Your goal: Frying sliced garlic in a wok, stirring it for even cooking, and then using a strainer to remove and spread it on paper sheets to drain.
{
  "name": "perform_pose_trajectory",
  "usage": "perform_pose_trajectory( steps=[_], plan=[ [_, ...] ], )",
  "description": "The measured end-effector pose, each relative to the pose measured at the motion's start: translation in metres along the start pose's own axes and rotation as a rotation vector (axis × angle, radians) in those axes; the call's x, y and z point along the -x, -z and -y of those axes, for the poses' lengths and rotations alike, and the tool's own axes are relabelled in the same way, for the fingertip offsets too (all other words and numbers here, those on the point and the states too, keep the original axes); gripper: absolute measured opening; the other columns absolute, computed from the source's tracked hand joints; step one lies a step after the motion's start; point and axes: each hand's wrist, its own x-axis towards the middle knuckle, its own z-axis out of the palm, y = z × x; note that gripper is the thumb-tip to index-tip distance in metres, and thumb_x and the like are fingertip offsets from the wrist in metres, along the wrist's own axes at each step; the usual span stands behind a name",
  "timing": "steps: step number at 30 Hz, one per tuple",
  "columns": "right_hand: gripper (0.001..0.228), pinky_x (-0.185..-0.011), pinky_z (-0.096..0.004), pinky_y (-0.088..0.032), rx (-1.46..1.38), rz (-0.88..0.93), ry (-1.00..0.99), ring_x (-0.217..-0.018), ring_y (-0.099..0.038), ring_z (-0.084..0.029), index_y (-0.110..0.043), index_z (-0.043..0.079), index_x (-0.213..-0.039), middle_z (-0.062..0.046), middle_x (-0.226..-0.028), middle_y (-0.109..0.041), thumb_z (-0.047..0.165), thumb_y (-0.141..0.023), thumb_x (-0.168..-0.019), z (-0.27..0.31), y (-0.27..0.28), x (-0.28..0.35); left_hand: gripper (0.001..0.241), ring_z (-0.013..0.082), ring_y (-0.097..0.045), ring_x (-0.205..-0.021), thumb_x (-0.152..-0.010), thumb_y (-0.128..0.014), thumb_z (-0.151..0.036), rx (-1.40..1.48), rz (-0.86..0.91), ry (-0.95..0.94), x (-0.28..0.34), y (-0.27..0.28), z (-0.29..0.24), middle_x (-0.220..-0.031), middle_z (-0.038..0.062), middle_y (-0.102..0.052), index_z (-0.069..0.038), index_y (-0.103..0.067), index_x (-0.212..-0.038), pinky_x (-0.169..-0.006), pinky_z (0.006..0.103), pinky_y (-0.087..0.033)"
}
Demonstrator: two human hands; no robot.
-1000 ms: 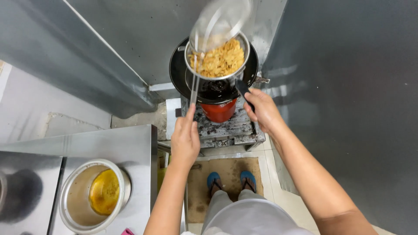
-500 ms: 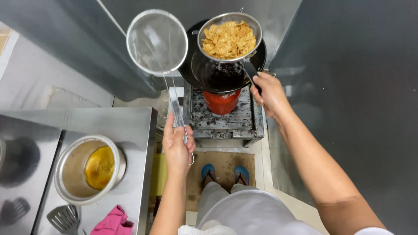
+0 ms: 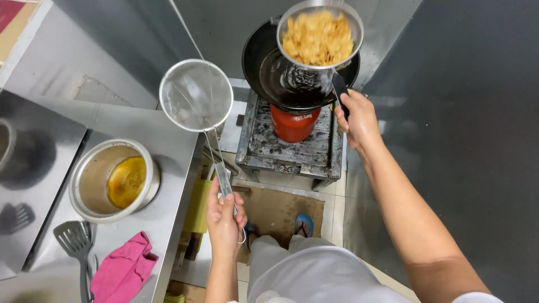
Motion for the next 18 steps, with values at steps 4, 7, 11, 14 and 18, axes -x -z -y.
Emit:
perform_pose_trajectory(
  steps=[4,7,11,14,18],
  plan=[
    [0.019,-0.033,-0.019,-0.017,-0.029,0.018,-0.018,-0.038,-0.028,-0.004,-0.051,0.012,-0.091,-0.001,-0.064,-0.051,0.016,-0.051,-0.109,-0.003,0.0,-0.007,0.071,0.0077,-0.037,-0.046,-0.102,-0.057,-0.02,-0.033,-0.029,0.017,0.019,0.012,-0.01,-0.083,0.007,-0.058,-0.014,-0.029,-0.167,-0.039,0.0227,-0.03],
    [0.023,-0.032,-0.02,-0.015,-0.059,0.046,0.095,-0.036,-0.029,-0.003,-0.048,0.013,-0.087,-0.001,-0.061,-0.051,0.015,-0.052,-0.11,0.016,-0.012,0.0,0.07,0.0068,-0.037,-0.045,-0.103,-0.056,-0.016,-0.011,0.029,-0.005,0.027,0.018,-0.022,-0.083,0.007,-0.06,-0.014,-0.029,-0.168,-0.037,0.0217,-0.03],
    [0.016,-0.034,-0.02,-0.015,-0.121,0.036,0.2,-0.038,-0.03,-0.007,-0.049,0.014,-0.094,-0.005,-0.065,-0.049,0.018,-0.055,-0.108,0.009,-0.013,-0.003,0.073,0.0046,-0.036,-0.044,-0.101,-0.059,-0.013,0.133,0.114,-0.001,0.032,0.025,-0.021,-0.082,0.006,-0.063,-0.015,-0.03,-0.169,-0.035,0.0196,-0.028],
    [0.023,-0.031,-0.024,-0.012,-0.089,0.059,0.108,-0.037,-0.028,-0.008,-0.043,0.018,-0.091,-0.003,-0.065,-0.047,0.021,-0.052,-0.112,-0.029,0.005,-0.028,0.075,0.0062,-0.034,-0.044,-0.099,-0.061,-0.018,0.142,0.057,0.083,0.043,0.036,-0.031,-0.082,0.006,-0.062,-0.016,-0.032,-0.168,-0.037,0.0209,-0.023],
    [0.032,-0.037,-0.023,-0.005,0.105,-0.052,-0.195,-0.045,-0.025,-0.006,-0.042,0.022,-0.086,0.004,-0.06,-0.035,0.034,-0.045,-0.116,-0.043,0.002,-0.04,0.074,0.0089,-0.037,-0.047,-0.102,-0.057,-0.023,0.111,0.072,0.118,0.065,0.064,-0.056,-0.084,0.007,-0.06,-0.016,-0.027,-0.17,-0.04,0.0225,-0.027]
  ],
)
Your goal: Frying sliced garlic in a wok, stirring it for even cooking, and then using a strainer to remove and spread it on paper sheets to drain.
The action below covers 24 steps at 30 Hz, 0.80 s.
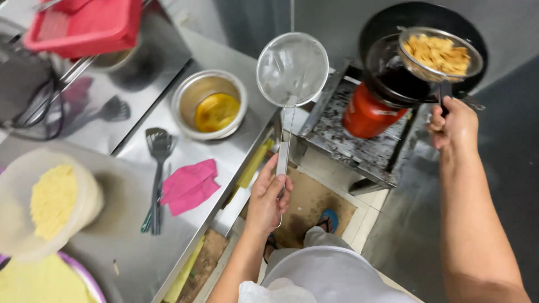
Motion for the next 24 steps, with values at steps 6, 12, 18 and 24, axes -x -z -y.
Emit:
perform_pose_trajectory(
  steps=[6,12,18,24],
  plan=[
    [0.02,-0.039,-0.021,-0.016,-0.053,0.068,0.255,-0.044,-0.029,-0.007,-0.04,0.02,-0.096,-0.001,-0.072,-0.045,0.015,-0.047,-0.115,-0.019,-0.073,0.067,0.076,0.0088,-0.037,-0.044,-0.101,-0.059,-0.014,0.006,-0.12,-0.139,0.07,0.059,-0.051,-0.084,0.01,-0.061,-0.016,-0.028,-0.17,-0.036,0.0211,-0.026],
    [0.013,-0.033,-0.021,-0.01,-0.177,0.441,0.156,-0.035,-0.025,-0.004,-0.057,0.011,-0.115,0.002,-0.057,-0.042,0.016,-0.049,-0.106,-0.069,-0.193,0.147,0.07,0.005,-0.044,-0.046,-0.106,-0.057,-0.015,-0.074,-0.155,-0.373,0.129,0.11,-0.092,-0.083,0.005,-0.063,-0.016,-0.028,-0.169,-0.035,0.0191,-0.035],
    [0.008,-0.032,-0.021,-0.016,-0.217,0.662,0.006,-0.038,-0.031,-0.006,-0.05,0.005,-0.109,-0.004,-0.065,-0.051,0.013,-0.053,-0.108,-0.15,-0.291,0.201,0.072,0.0068,-0.039,-0.044,-0.103,-0.058,-0.019,-0.1,-0.36,-0.393,0.172,0.153,-0.098,-0.083,0.01,-0.058,-0.016,-0.028,-0.168,-0.033,0.0199,-0.03],
    [0.016,-0.035,-0.025,-0.013,-0.036,0.654,-0.077,-0.039,-0.027,-0.008,-0.046,0.013,-0.095,-0.004,-0.066,-0.053,0.021,-0.05,-0.109,-0.186,-0.333,0.23,0.076,0.0077,-0.038,-0.046,-0.102,-0.057,-0.022,-0.17,-0.485,-0.366,0.207,0.179,-0.095,-0.085,0.009,-0.059,-0.016,-0.024,-0.17,-0.035,0.022,-0.034]
  ],
)
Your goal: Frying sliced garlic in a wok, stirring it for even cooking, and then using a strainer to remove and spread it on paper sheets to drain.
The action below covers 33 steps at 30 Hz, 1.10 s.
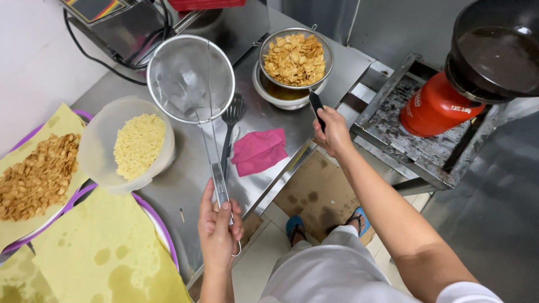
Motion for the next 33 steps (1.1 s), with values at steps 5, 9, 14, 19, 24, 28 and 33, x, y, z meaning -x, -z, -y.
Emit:
perform_pose_trajectory(
  steps=[5,9,14,19,24,28,33],
  plan=[
    [0.018,-0.04,-0.024,-0.018,0.061,-0.042,-0.056,-0.041,-0.029,-0.01,-0.052,0.012,-0.106,-0.004,-0.064,-0.051,0.029,-0.05,-0.11,-0.032,0.0,-0.018,0.077,0.0081,-0.037,-0.044,-0.102,-0.058,-0.021,0.052,-0.017,-0.002,0.003,0.017,0.012,-0.083,0.012,-0.059,-0.015,-0.023,-0.17,-0.035,0.0226,-0.032],
    [0.022,-0.041,-0.024,-0.022,0.101,-0.032,-0.06,-0.043,-0.033,-0.01,-0.052,0.01,-0.11,-0.004,-0.066,-0.054,0.031,-0.046,-0.111,-0.035,-0.005,-0.018,0.076,0.009,-0.04,-0.045,-0.102,-0.057,-0.021,0.027,0.001,0.021,0.005,0.02,0.016,-0.083,0.01,-0.06,-0.016,-0.024,-0.17,-0.036,0.0229,-0.035],
    [0.034,-0.044,-0.025,-0.029,0.184,-0.027,-0.125,-0.048,-0.044,-0.012,-0.054,0.012,-0.122,-0.005,-0.072,-0.06,0.042,-0.045,-0.11,-0.025,-0.014,-0.014,0.071,0.0111,-0.041,-0.046,-0.103,-0.052,-0.015,-0.033,0.013,0.087,-0.005,-0.003,0.023,-0.083,0.01,-0.059,-0.017,-0.027,-0.17,-0.039,0.0251,-0.035],
    [0.072,-0.091,-0.042,-0.066,0.359,0.028,-0.101,-0.113,-0.074,-0.029,-0.034,0.004,-0.16,-0.022,-0.137,-0.066,0.055,-0.049,-0.112,-0.02,0.004,0.003,0.063,0.0141,-0.05,-0.041,-0.106,-0.045,-0.003,-0.185,0.079,0.039,-0.022,-0.045,0.018,-0.078,0.015,-0.063,0.0,-0.022,-0.165,-0.03,0.0255,-0.042],
    [0.075,-0.108,-0.061,-0.052,0.348,-0.064,-0.044,-0.136,-0.056,-0.044,-0.026,-0.001,-0.165,-0.03,-0.156,-0.046,0.049,-0.046,-0.113,-0.013,0.044,0.049,0.066,0.0304,-0.071,-0.07,-0.101,-0.056,-0.004,-0.736,0.052,-0.283,-0.057,-0.075,0.041,-0.086,0.014,-0.08,-0.003,-0.037,-0.164,-0.064,0.0404,-0.056],
    [0.081,-0.108,-0.064,-0.048,0.391,-0.07,-0.121,-0.135,-0.058,-0.046,-0.023,0.0,-0.166,-0.029,-0.157,-0.045,0.056,-0.045,-0.111,-0.044,0.105,0.083,0.064,0.0321,-0.075,-0.089,-0.102,-0.051,-0.002,-0.794,0.059,-0.287,-0.083,-0.09,0.057,-0.093,0.015,-0.08,-0.004,-0.037,-0.164,-0.082,0.0437,-0.059],
    [0.084,-0.114,-0.066,-0.041,0.413,-0.203,-0.337,-0.139,-0.051,-0.053,-0.019,-0.002,-0.166,-0.029,-0.16,-0.041,0.055,-0.047,-0.111,-0.079,0.183,0.125,0.054,0.0408,-0.071,-0.116,-0.104,-0.048,0.002,-0.959,0.064,-0.449,-0.104,-0.096,0.077,-0.129,0.03,-0.07,0.001,-0.046,-0.158,-0.1,0.0474,-0.058]
  ],
)
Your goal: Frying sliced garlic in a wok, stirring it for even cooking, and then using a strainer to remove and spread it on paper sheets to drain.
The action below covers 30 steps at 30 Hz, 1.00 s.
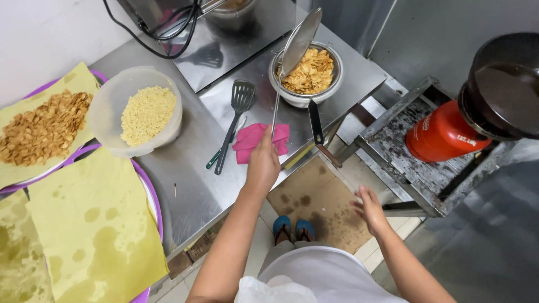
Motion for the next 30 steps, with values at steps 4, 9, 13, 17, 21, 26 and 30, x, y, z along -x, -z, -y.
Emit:
perform_pose_trajectory(
  steps=[4,9,13,17,21,26,30],
  plan=[
    [0.049,-0.086,-0.042,-0.051,0.029,-0.095,-0.142,-0.108,-0.065,-0.029,-0.056,0.016,-0.136,-0.008,-0.139,-0.062,0.053,-0.056,-0.103,-0.086,0.058,-0.029,0.069,0.0422,-0.067,-0.09,-0.1,-0.041,0.005,-0.073,0.121,0.111,-0.01,-0.014,0.029,-0.107,0.022,-0.068,-0.008,-0.029,-0.167,-0.07,0.0533,-0.048],
    [0.06,-0.094,-0.052,-0.053,0.092,-0.189,-0.273,-0.12,-0.065,-0.043,-0.047,0.004,-0.153,-0.022,-0.15,-0.053,0.045,-0.054,-0.11,-0.132,0.108,-0.028,0.081,0.035,-0.053,-0.053,-0.095,-0.052,0.003,-0.414,-0.036,-0.045,0.0,-0.021,0.061,-0.102,0.008,-0.059,-0.028,-0.034,-0.168,-0.043,0.0521,-0.046],
    [0.06,-0.095,-0.057,-0.054,0.189,-0.215,-0.327,-0.118,-0.064,-0.046,-0.044,0.002,-0.155,-0.028,-0.149,-0.053,0.044,-0.053,-0.113,-0.167,0.143,-0.057,0.072,0.0371,-0.059,-0.054,-0.1,-0.057,-0.008,-0.532,-0.068,-0.037,0.003,-0.019,0.088,-0.111,0.01,-0.06,-0.033,-0.039,-0.165,-0.044,0.0535,-0.049],
    [0.056,-0.087,-0.056,-0.056,0.256,-0.25,-0.336,-0.108,-0.067,-0.045,-0.046,0.002,-0.15,-0.024,-0.141,-0.057,0.044,-0.058,-0.113,-0.174,0.154,-0.078,0.077,0.0358,-0.063,-0.056,-0.094,-0.062,-0.009,-0.614,-0.063,-0.107,0.002,-0.009,0.103,-0.112,0.009,-0.061,-0.035,-0.04,-0.164,-0.043,0.0509,-0.051],
    [0.057,-0.095,-0.057,-0.055,0.32,-0.225,-0.356,-0.116,-0.065,-0.044,-0.041,0.002,-0.156,-0.024,-0.15,-0.053,0.04,-0.054,-0.115,-0.137,0.12,-0.072,0.072,0.0262,-0.054,-0.053,-0.097,-0.065,-0.008,-0.628,-0.178,-0.28,-0.003,-0.016,0.143,-0.109,0.004,-0.063,-0.033,-0.046,-0.162,-0.044,0.0416,-0.048],
    [0.068,-0.095,-0.054,-0.053,0.277,-0.128,-0.258,-0.119,-0.064,-0.044,-0.034,0.008,-0.162,-0.025,-0.152,-0.052,0.043,-0.055,-0.107,-0.115,0.056,-0.059,0.066,0.0275,-0.06,-0.059,-0.1,-0.064,-0.009,-0.54,-0.12,-0.259,-0.011,-0.013,0.166,-0.118,0.006,-0.067,-0.03,-0.047,-0.16,-0.045,0.0436,-0.05],
    [0.069,-0.095,-0.05,-0.052,0.309,-0.093,-0.272,-0.12,-0.065,-0.042,-0.031,0.01,-0.164,-0.023,-0.153,-0.051,0.037,-0.053,-0.105,-0.105,-0.002,-0.037,0.064,0.0372,-0.068,-0.085,-0.102,-0.062,-0.017,-0.327,-0.052,-0.165,-0.01,-0.019,0.191,-0.131,0.013,-0.061,-0.026,-0.044,-0.163,-0.064,0.0505,-0.057]
  ],
)
